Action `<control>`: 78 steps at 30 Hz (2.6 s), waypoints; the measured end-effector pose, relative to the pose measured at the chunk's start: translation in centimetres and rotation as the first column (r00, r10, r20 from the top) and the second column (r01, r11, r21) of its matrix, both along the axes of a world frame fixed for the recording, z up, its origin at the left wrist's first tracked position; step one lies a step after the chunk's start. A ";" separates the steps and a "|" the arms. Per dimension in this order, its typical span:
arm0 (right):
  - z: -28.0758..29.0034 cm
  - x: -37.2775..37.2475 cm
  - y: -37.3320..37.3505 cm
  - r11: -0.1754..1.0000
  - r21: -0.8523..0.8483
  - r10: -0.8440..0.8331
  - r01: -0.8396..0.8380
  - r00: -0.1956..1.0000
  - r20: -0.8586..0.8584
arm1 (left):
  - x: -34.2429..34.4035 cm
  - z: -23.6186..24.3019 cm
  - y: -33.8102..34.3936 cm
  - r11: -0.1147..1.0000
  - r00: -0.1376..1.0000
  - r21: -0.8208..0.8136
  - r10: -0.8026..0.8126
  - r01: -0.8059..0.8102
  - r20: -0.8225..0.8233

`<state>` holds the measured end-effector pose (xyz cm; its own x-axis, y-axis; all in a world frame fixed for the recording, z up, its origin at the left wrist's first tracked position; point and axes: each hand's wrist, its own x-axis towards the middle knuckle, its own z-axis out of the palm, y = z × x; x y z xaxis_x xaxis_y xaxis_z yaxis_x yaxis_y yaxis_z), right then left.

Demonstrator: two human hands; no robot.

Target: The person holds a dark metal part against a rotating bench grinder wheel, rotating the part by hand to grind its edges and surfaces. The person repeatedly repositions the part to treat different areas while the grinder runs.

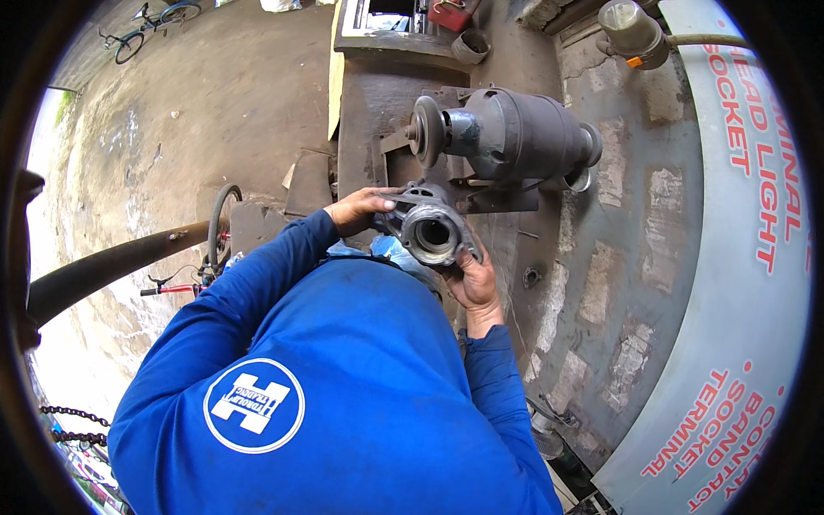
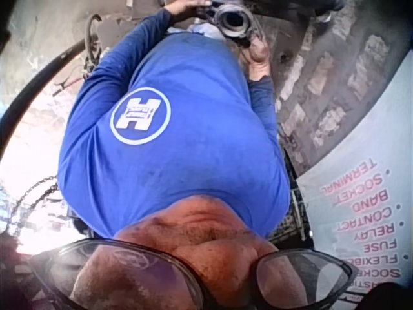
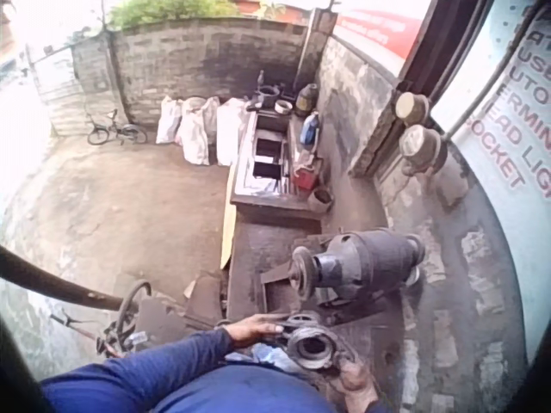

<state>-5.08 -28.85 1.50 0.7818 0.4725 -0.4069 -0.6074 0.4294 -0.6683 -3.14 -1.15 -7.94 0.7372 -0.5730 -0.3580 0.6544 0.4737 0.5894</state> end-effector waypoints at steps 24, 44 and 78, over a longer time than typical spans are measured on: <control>1.9 -1.3 7.4 0.529 -0.749 0.208 0.399 0.794 0.571 | 3.5 2.3 -2.5 0.942 0.986 -0.333 -0.087 0.035 -0.141; 1.9 -1.3 9.9 0.424 -0.797 0.214 0.431 0.807 0.550 | 3.7 1.9 -1.9 0.961 0.965 -0.274 -0.051 -0.022 -0.256; 3.5 -0.6 6.9 0.387 -0.840 0.392 0.381 0.756 0.524 | 2.1 0.7 -4.9 0.903 0.987 -0.417 0.049 -0.108 -0.150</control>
<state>-5.66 -21.95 5.05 0.9877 0.1497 -0.0455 0.0597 -0.6299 -0.7744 -1.01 -6.06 -7.28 0.7490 -0.6339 -0.1927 0.6625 0.7119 0.2329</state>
